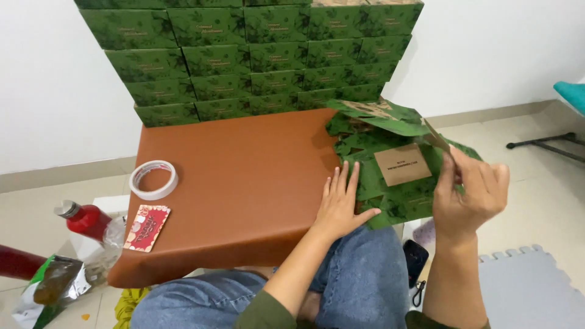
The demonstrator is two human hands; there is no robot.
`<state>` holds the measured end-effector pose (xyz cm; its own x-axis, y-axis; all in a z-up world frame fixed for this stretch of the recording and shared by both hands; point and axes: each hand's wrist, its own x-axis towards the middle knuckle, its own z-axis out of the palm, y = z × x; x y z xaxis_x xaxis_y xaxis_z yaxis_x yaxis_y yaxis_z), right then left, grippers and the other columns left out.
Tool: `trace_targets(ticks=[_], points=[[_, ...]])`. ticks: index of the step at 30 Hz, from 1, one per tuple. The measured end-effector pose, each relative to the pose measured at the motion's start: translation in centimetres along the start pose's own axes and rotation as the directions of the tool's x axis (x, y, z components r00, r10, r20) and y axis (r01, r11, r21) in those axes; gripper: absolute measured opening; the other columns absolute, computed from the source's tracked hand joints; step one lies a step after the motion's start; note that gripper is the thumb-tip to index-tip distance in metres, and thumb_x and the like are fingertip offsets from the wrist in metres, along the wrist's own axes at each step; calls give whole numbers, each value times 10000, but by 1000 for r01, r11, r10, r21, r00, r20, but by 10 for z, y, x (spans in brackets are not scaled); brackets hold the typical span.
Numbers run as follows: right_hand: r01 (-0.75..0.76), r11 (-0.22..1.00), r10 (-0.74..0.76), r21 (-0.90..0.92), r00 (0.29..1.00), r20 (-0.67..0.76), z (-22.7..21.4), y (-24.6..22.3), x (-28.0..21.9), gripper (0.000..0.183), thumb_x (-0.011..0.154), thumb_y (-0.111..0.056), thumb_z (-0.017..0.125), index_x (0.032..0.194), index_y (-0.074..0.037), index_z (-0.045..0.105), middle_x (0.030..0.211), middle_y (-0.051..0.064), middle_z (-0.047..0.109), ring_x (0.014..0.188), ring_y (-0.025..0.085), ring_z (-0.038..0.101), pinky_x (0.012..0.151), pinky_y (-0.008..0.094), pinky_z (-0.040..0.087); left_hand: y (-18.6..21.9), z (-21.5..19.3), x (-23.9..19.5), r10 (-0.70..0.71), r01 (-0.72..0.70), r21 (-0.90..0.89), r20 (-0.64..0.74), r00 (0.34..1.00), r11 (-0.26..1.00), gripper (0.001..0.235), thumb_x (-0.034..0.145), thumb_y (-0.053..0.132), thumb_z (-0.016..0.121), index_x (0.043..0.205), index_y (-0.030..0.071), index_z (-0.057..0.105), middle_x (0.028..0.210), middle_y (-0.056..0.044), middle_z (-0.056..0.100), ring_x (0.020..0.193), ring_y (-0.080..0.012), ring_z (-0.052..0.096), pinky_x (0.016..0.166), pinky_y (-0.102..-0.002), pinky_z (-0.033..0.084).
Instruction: Folding cardboard templates into boxes, placing small items inside, and stacking the finished products.
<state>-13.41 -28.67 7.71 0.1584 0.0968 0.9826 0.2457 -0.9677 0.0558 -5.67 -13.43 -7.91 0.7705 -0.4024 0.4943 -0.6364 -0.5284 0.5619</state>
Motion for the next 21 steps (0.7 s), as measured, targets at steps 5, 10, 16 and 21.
trace_targets(ticks=[5, 10, 16, 21], points=[[-51, 996, 34, 67, 971, 238, 9, 1, 2, 96, 949, 0, 807, 1016, -68, 803, 860, 42, 725, 744, 225, 565, 692, 313, 461, -8, 13, 1, -24, -4, 196, 141, 990, 981, 904, 883, 708, 444, 1535, 83, 404, 1566, -253, 368, 1489, -506, 191, 1201, -590, 82], [-203, 965, 70, 164, 806, 588, 6, -8, -31, 43, 866, -160, 757, 898, -132, 753, 804, 53, 752, 781, 315, 691, 672, 430, 543, -14, 34, 11, -56, 10, 288, 150, 987, 958, 819, 873, 744, 408, 1407, 145, 575, 1465, -211, 535, 1448, -449, 339, 1215, -593, 77], [54, 986, -131, 157, 834, 536, 11, -21, -58, 95, 953, -196, 647, 921, -208, 736, 687, -13, 613, 742, 201, 627, 651, 310, 542, -15, 45, 22, 342, -226, 301, -423, 839, 927, 581, 791, 430, 645, 1230, 53, 701, 1219, -237, 685, 1288, -454, 539, 1124, -651, 254], [-50, 996, 77, -68, 856, 511, 38, 18, -85, 43, 942, -225, 700, 953, -226, 742, 739, -49, 659, 787, 184, 660, 675, 308, 548, -13, 39, 24, -103, 66, 205, 174, 979, 977, 818, 770, 648, 544, 1468, 223, 520, 1593, -120, 412, 1494, -452, 237, 1217, -673, -35]])
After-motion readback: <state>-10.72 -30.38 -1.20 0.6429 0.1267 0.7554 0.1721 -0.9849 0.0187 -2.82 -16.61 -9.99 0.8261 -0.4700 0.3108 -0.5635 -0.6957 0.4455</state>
